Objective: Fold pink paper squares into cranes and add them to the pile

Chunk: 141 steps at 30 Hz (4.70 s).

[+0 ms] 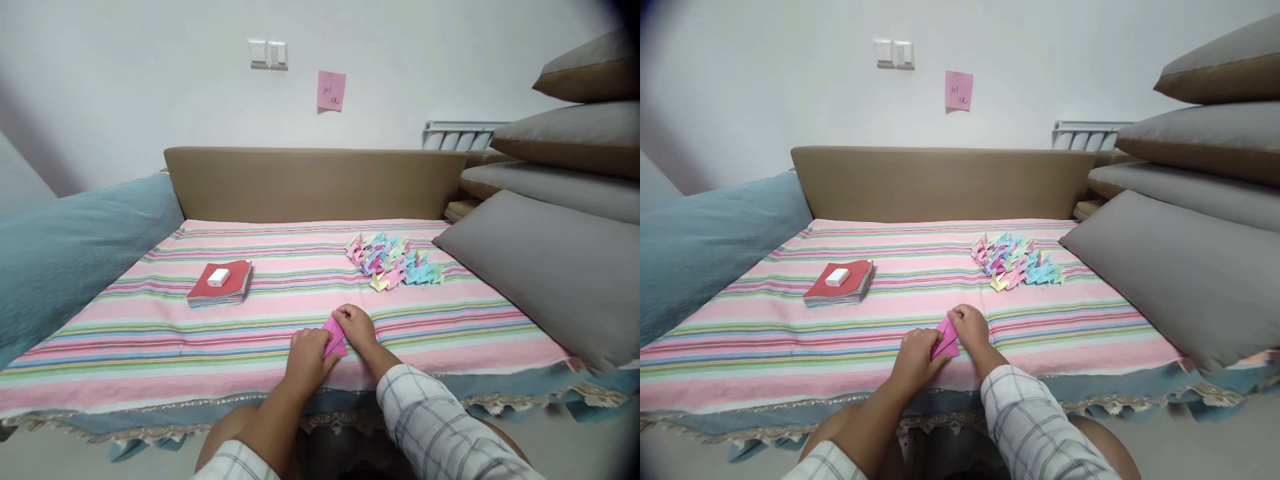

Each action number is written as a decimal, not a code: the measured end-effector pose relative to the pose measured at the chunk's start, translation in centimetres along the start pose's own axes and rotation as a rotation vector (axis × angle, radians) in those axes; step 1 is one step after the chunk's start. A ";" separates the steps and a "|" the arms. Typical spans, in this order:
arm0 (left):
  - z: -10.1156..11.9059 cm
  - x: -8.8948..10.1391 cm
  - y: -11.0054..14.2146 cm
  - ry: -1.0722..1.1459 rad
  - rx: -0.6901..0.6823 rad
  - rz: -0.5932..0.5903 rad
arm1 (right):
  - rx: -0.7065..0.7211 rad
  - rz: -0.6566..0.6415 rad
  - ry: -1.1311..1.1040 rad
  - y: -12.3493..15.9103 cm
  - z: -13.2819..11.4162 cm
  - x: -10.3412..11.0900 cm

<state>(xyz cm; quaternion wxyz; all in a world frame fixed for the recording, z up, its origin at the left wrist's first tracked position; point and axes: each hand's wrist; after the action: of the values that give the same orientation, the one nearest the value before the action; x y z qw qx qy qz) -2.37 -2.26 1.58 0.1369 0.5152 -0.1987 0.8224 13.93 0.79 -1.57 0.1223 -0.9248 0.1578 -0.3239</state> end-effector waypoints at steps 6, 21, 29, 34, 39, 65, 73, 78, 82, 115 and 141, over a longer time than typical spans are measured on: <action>-0.9 0.2 -0.7 -0.103 0.045 0.074 | -0.085 0.068 -0.268 0.3 0.5 0.8; -1.3 -4.4 0.3 -0.334 -0.211 0.029 | -0.055 0.026 -0.100 1.5 1.6 2.0; -2.0 -5.0 0.6 -0.338 -0.227 0.022 | -0.069 0.013 -0.215 1.5 2.3 2.2; -1.6 -4.5 0.9 -0.344 -0.233 0.020 | -0.073 0.019 -0.202 1.4 2.6 2.0; -1.3 -4.0 1.1 -0.351 -0.226 -0.019 | -0.073 0.021 -0.140 1.3 2.5 2.0; -1.2 -4.1 1.1 -0.356 -0.203 -0.029 | -0.031 0.067 0.056 0.9 2.0 2.6; -1.5 -4.2 1.2 -0.359 -0.190 -0.018 | 0.007 0.029 0.207 1.0 2.3 2.2; -1.5 -4.0 1.2 -0.365 -0.188 -0.035 | 0.027 0.032 0.321 1.2 2.1 1.9; -1.4 -3.9 1.1 -0.366 -0.189 -0.047 | 0.027 0.025 0.382 1.2 1.9 1.9; -1.0 -3.4 1.2 -0.363 -0.186 -0.081 | 0.464 0.026 0.451 5.5 1.6 2.3; -1.3 -3.9 1.1 -0.303 -0.187 -0.062 | 0.539 -0.312 0.460 5.0 0.5 1.9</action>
<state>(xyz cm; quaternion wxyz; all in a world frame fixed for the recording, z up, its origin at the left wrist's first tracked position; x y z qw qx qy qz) -2.20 -2.68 -2.70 0.1780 0.6240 -0.2769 0.7087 14.56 -4.39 -2.54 0.2716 -0.7757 -0.0521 -0.5673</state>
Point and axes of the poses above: each hand's wrist, its own y-axis away from the middle knuckle, its own x-axis out of the back of the hand, z = x × y, and after that the axes turned 8 degrees about x, right-handed
